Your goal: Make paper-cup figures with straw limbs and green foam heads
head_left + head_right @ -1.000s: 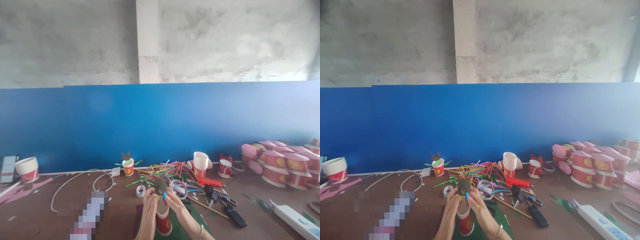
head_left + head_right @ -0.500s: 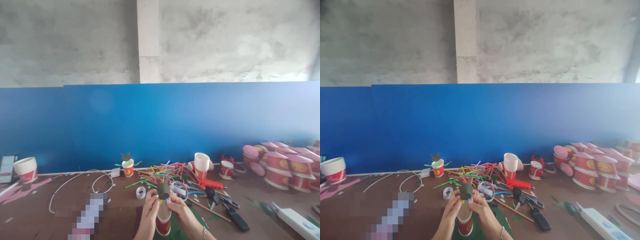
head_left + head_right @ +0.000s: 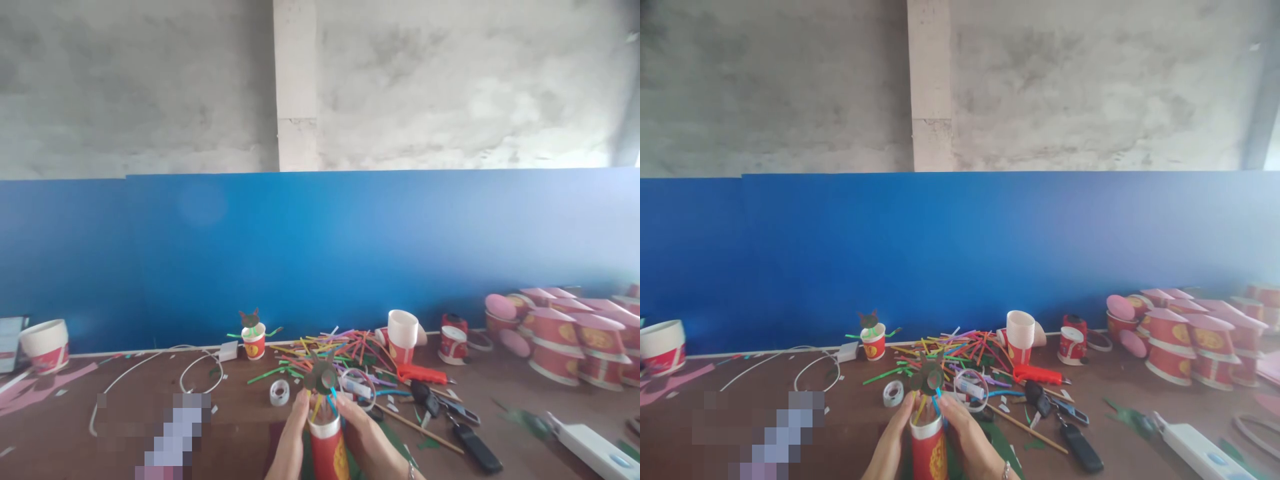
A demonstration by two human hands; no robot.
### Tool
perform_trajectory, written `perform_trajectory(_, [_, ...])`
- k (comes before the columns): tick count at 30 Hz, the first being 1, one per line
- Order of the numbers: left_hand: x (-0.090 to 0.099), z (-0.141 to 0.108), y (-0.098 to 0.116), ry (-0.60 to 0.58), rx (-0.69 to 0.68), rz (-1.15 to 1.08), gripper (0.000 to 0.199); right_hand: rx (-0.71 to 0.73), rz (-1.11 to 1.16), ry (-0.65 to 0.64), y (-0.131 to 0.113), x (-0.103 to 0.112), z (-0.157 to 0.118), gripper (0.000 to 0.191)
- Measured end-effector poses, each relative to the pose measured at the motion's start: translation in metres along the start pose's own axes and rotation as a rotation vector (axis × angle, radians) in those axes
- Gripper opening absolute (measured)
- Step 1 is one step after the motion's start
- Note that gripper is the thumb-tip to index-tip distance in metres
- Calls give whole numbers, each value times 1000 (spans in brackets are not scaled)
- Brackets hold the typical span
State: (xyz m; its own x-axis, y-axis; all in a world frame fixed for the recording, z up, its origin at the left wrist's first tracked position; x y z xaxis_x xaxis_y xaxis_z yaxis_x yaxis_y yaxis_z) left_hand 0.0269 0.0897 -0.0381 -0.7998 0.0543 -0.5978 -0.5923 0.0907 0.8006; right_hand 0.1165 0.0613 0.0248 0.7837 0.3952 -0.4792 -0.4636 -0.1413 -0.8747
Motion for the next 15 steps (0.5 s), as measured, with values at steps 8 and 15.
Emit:
perform_trajectory(8, [-11, 5, 2, -157, 5, 66, 57, -34, 127, -164, -4, -18, -6, 26])
perform_trajectory(15, [-36, 6, 13, -241, -23, 150, 52, -44, 110, -164, -3, -20, -3, 26])
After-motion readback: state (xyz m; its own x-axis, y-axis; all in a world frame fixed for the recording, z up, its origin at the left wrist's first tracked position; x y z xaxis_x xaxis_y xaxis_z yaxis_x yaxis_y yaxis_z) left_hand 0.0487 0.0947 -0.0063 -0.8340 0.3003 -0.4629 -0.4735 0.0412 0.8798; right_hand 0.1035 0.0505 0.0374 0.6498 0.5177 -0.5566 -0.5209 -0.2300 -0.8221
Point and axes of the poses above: each hand's wrist, its own z-axis towards the middle knuckle, its own x-axis out of the back of the hand, y = z × x, the point moved 9 cm from there along z, towards the middle knuckle, and after that the axes turned 4 degrees about -x, right-handed, at the moved point
